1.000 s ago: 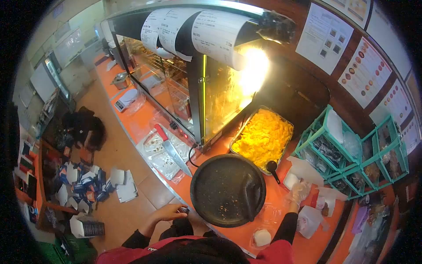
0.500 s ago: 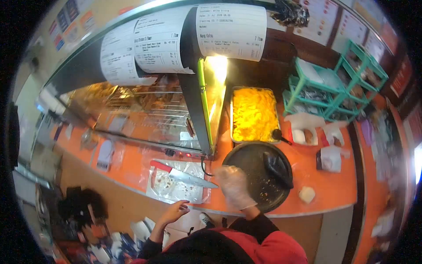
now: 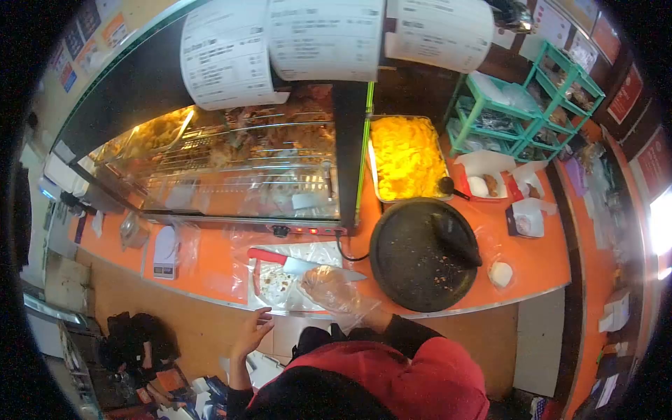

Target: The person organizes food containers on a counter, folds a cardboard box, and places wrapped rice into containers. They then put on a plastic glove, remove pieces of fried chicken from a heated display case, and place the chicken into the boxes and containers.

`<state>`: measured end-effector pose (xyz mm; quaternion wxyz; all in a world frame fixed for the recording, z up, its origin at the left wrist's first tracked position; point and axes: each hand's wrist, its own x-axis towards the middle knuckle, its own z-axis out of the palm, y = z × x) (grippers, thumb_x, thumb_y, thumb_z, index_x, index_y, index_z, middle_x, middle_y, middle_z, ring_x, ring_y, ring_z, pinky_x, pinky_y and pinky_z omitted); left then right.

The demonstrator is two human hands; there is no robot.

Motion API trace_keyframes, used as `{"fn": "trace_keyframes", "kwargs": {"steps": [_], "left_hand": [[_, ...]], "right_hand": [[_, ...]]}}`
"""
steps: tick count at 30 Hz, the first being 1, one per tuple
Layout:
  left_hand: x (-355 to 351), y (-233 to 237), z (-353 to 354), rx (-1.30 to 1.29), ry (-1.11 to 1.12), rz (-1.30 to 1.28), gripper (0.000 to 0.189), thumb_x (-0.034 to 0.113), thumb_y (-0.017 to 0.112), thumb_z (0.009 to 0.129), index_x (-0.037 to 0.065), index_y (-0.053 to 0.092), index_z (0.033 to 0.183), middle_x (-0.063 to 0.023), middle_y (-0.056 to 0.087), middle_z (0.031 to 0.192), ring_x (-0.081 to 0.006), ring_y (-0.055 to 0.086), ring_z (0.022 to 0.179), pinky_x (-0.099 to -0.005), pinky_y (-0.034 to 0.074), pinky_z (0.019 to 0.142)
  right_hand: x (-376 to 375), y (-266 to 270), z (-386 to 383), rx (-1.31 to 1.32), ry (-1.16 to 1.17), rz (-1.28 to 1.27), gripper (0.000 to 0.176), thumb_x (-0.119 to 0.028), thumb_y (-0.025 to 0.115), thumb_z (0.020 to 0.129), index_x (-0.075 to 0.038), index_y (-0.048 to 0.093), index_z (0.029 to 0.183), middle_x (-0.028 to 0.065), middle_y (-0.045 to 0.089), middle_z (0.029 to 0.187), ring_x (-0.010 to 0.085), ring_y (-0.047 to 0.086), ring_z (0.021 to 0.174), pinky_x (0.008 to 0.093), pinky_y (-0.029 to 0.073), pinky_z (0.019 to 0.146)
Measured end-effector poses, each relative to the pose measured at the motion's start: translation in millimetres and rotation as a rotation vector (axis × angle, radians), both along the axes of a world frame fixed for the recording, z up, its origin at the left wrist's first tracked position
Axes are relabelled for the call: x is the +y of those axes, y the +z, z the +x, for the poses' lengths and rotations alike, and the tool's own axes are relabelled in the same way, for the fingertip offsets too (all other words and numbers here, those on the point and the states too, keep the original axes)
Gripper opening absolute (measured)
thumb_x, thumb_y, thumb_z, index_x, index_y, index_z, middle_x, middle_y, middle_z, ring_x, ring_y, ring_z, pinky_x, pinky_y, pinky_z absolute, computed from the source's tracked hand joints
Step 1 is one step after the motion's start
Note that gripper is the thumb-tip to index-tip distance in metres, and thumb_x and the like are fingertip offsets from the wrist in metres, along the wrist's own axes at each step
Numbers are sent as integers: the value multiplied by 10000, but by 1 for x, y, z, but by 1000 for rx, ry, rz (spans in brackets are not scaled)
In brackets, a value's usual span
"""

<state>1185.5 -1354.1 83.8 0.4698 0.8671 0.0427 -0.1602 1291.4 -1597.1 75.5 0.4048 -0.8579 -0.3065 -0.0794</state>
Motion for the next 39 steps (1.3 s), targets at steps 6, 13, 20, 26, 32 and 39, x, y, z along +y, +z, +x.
{"fn": "trace_keyframes", "kwargs": {"steps": [6, 13, 20, 26, 32, 39], "left_hand": [[84, -26, 8, -21, 120, 226, 452, 195, 613, 781, 45, 481, 1186, -185, 533, 1091, -274, 574, 903, -360, 468, 776], [208, -20, 77, -106, 29, 314, 535, 170, 652, 756, 59, 418, 1223, -190, 407, 1183, -324, 475, 1051, -381, 430, 846], [357, -80, 153, -290, 188, 397, 742, 238, 689, 704, -12, 300, 1284, -272, 298, 1267, -405, 288, 1188, -440, 276, 987], [340, -81, 229, -216, 550, 657, 710, 307, 668, 665, 67, 380, 1267, -268, 335, 1263, -453, 415, 1055, -518, 343, 894], [355, -123, 251, -400, 408, 860, 437, 288, 612, 690, 93, 504, 1066, -184, 462, 1115, -380, 468, 994, -505, 355, 839], [359, -108, 246, -354, 430, 816, 220, 262, 558, 716, 116, 626, 866, -96, 598, 937, -300, 541, 894, -490, 379, 771]], "right_hand": [[68, -22, 1, 25, 222, 31, 165, -220, 569, 773, -62, 610, 796, 95, 582, 674, 251, 559, 579, 382, 451, 504], [179, -31, 24, -97, 249, 30, 234, -255, 540, 783, -54, 621, 871, 52, 598, 733, 195, 559, 632, 374, 454, 529], [300, -5, 53, 114, 277, -199, 299, -242, 481, 836, -58, 525, 1068, 145, 559, 938, 255, 563, 867, 383, 444, 798], [301, -31, 42, 322, 265, 720, 349, -254, 459, 862, -47, 483, 1142, 167, 509, 1097, 268, 514, 1008, 366, 391, 885], [238, -18, 13, 418, -57, -343, 227, -216, 499, 826, -45, 570, 957, 155, 581, 913, 310, 559, 851, 403, 427, 782], [229, -11, 5, 372, -219, -204, 172, -227, 588, 785, -61, 616, 821, 116, 592, 720, 301, 577, 674, 389, 450, 602]]}}
